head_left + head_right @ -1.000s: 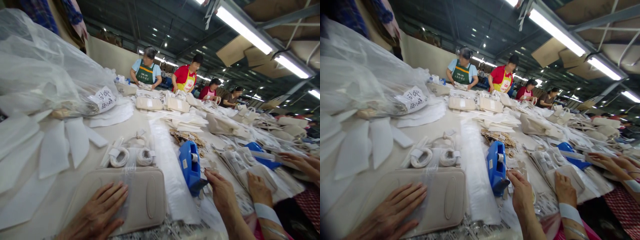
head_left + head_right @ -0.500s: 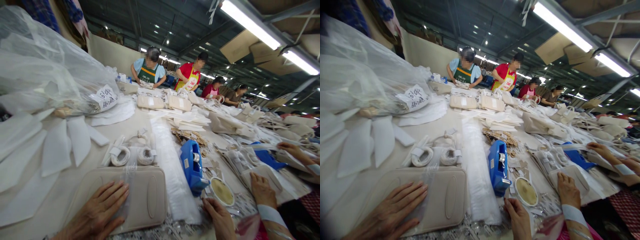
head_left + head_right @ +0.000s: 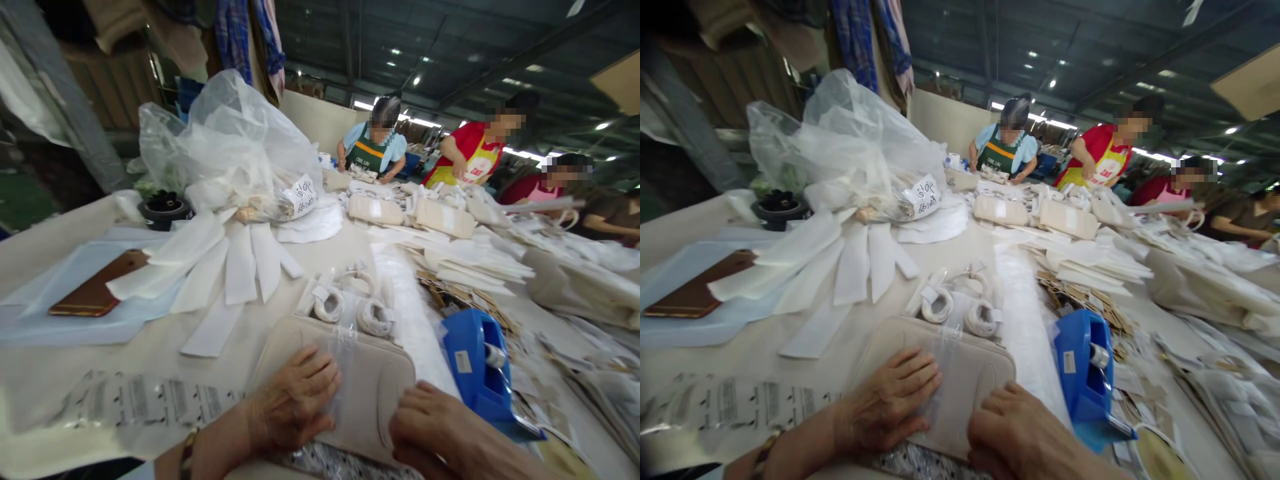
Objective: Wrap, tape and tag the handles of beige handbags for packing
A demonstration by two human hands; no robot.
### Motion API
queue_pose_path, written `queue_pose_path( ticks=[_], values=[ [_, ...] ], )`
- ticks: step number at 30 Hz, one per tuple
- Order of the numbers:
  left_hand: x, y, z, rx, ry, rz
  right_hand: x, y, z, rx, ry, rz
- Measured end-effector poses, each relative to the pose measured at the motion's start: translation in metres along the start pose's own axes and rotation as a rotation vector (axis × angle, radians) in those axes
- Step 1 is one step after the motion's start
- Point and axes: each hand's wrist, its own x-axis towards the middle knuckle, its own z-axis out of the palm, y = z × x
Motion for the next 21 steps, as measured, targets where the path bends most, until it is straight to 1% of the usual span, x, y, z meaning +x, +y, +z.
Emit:
queue_pose_path(
  ticks=[2,3,5,7,9,12,16,19,21],
  values=[
    [0.000,0.001,-0.001,-0.019,-0.007,-0.011,0.040,0.002,-0.010,-0.058,-0.157,-0.013],
    [0.001,0.001,-0.002,-0.025,-0.013,-0.012,0.058,0.006,-0.011,-0.107,-0.201,-0.011],
    [0.002,0.001,-0.005,-0.031,-0.041,-0.004,0.084,0.018,-0.008,-0.221,-0.243,-0.011],
    [0.003,0.001,-0.006,-0.030,-0.061,0.002,0.102,0.029,-0.002,-0.316,-0.252,-0.030],
    [0.003,-0.001,-0.006,-0.029,-0.056,0.011,0.112,0.035,0.003,-0.385,-0.248,-0.046],
    [0.001,-0.002,-0.003,-0.019,-0.042,0.016,0.123,0.037,0.007,-0.430,-0.245,-0.032],
    [-0.001,-0.001,0.000,-0.005,-0.044,0.004,0.139,0.045,0.003,-0.414,-0.254,0.032],
    [-0.001,0.000,0.000,-0.004,-0.015,0.007,0.144,0.058,-0.006,-0.439,-0.155,0.116],
    [0.000,0.000,-0.001,0.003,0.016,0.013,0.137,0.063,-0.009,-0.477,-0.060,0.181]
  ],
)
